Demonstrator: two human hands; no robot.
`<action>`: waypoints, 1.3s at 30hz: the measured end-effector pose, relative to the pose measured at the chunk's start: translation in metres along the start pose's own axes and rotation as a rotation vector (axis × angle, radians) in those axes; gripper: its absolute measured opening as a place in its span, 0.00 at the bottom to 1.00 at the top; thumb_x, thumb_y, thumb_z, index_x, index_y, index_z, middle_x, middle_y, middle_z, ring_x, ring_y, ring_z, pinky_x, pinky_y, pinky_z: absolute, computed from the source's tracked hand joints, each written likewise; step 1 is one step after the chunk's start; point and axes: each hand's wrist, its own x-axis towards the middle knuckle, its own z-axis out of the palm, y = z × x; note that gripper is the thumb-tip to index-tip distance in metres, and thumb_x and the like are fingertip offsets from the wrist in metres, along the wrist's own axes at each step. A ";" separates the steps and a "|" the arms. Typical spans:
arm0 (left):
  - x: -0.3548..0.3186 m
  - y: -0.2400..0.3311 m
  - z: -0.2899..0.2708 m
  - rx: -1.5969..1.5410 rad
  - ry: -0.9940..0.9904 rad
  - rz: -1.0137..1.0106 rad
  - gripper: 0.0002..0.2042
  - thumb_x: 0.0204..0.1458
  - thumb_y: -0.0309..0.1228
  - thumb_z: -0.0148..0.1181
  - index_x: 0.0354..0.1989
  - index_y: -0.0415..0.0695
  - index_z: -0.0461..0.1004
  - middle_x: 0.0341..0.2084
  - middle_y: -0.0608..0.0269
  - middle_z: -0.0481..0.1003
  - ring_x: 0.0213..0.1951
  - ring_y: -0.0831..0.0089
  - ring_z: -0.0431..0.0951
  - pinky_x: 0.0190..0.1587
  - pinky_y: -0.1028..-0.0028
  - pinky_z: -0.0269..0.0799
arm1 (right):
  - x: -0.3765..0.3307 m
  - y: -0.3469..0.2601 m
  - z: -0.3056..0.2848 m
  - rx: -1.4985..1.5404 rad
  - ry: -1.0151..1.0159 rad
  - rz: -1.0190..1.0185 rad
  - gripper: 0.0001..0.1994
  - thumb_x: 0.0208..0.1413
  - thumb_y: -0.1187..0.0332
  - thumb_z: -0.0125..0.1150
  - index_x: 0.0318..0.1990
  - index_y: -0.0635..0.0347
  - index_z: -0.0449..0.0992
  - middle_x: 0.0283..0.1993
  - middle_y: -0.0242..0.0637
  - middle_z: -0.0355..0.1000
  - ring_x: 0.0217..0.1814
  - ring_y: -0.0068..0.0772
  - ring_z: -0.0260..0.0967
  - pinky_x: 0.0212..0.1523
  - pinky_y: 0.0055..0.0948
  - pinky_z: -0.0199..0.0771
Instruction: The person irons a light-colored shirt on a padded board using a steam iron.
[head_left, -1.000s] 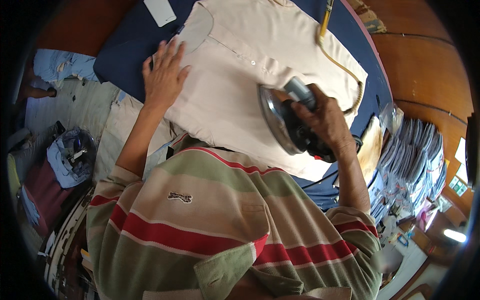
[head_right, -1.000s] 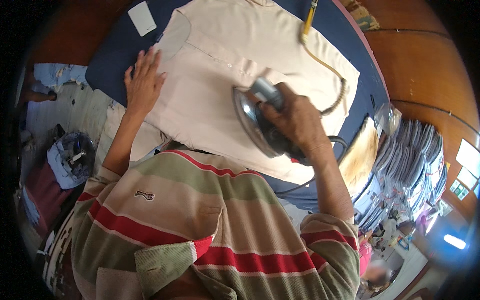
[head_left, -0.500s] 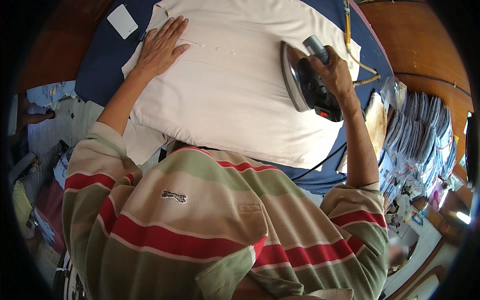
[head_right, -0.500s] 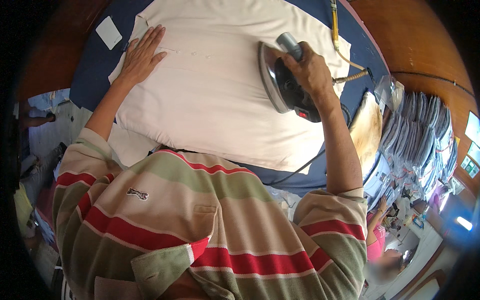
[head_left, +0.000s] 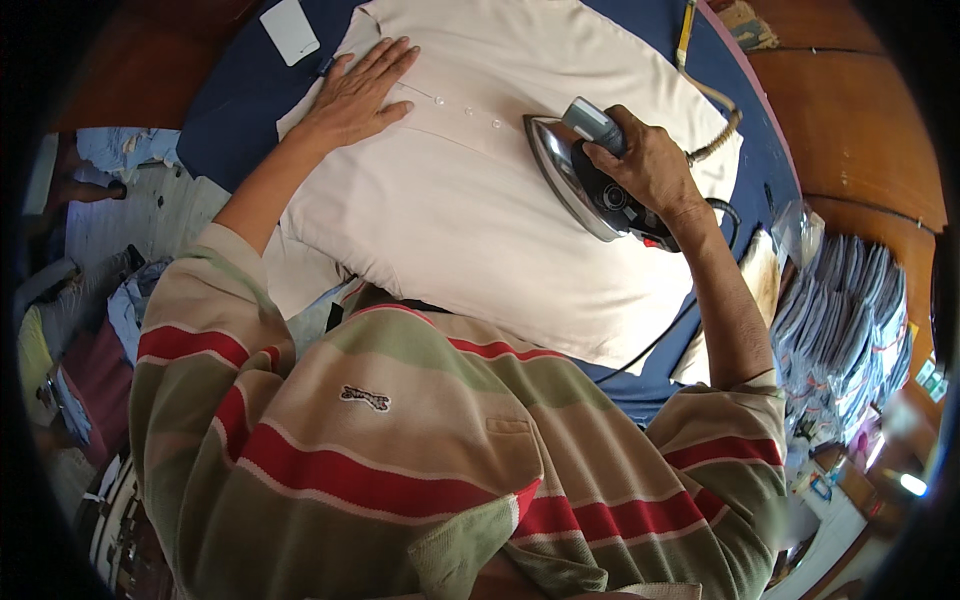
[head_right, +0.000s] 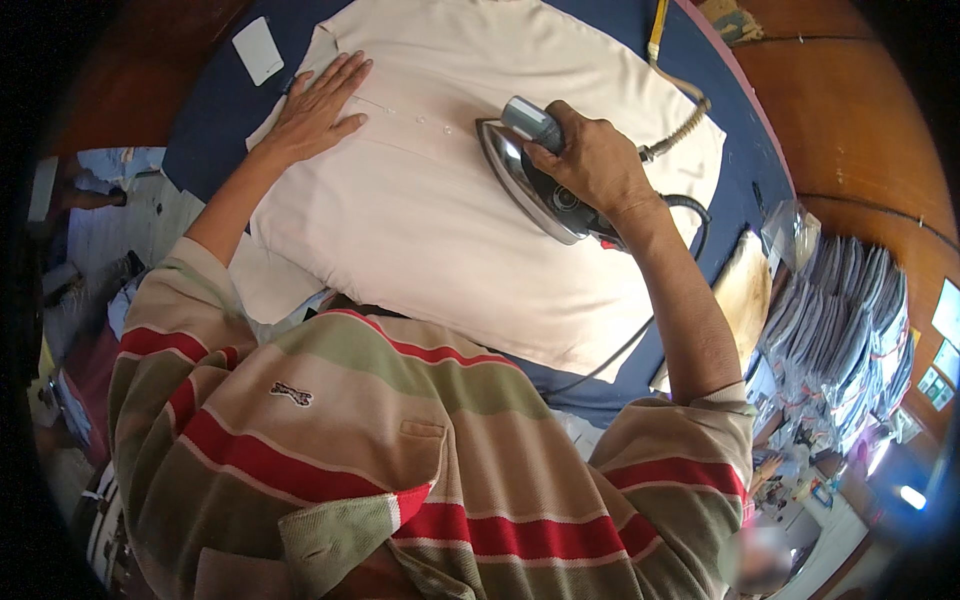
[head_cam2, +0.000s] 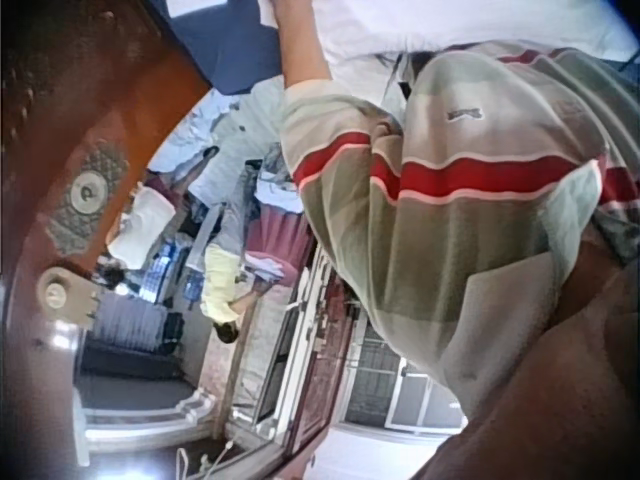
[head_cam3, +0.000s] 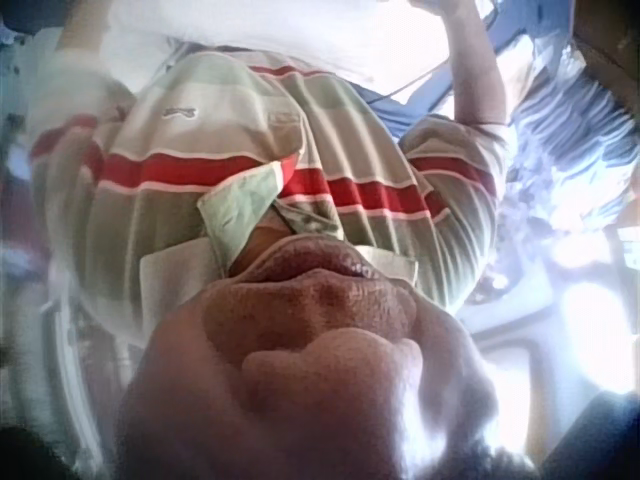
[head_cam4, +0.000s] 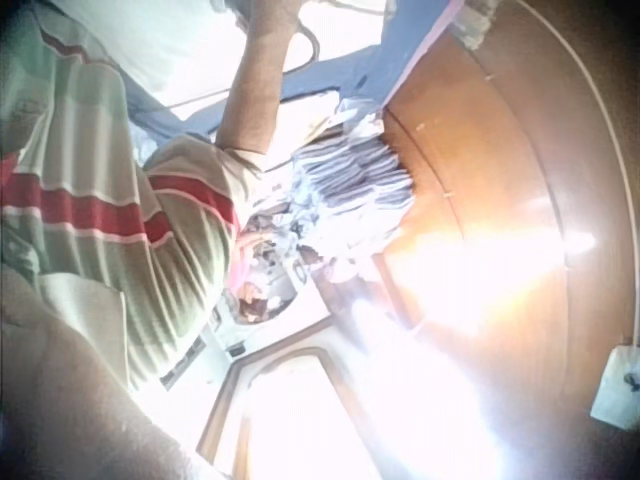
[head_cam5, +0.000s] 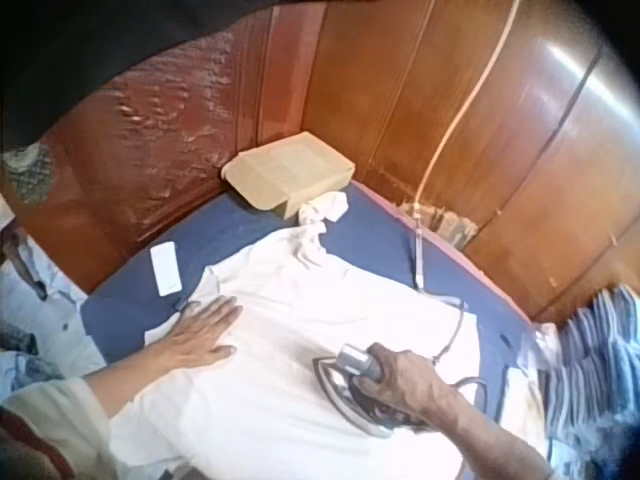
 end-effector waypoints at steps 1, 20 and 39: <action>0.001 0.001 -0.001 -0.004 -0.004 -0.001 0.34 0.54 0.47 0.47 0.67 0.56 0.41 0.67 0.69 0.43 0.67 0.71 0.42 0.64 0.55 0.39 | 0.000 0.000 0.002 -0.015 0.003 -0.022 0.19 0.49 0.53 0.58 0.42 0.58 0.71 0.28 0.48 0.74 0.33 0.47 0.74 0.37 0.40 0.73; 0.004 -0.015 0.014 0.047 0.131 0.099 0.33 0.55 0.46 0.47 0.67 0.59 0.41 0.67 0.70 0.43 0.67 0.73 0.42 0.65 0.57 0.37 | -0.052 0.026 0.016 -0.133 0.015 -0.009 0.22 0.48 0.50 0.58 0.45 0.55 0.70 0.27 0.48 0.74 0.30 0.48 0.73 0.31 0.40 0.74; -0.035 0.218 0.010 -0.536 0.100 0.542 0.27 0.51 0.39 0.52 0.60 0.51 0.59 0.61 0.64 0.57 0.64 0.66 0.51 0.62 0.59 0.47 | -0.025 0.032 -0.065 -0.076 0.147 -0.018 0.25 0.47 0.51 0.62 0.41 0.66 0.72 0.28 0.52 0.73 0.31 0.45 0.74 0.32 0.35 0.69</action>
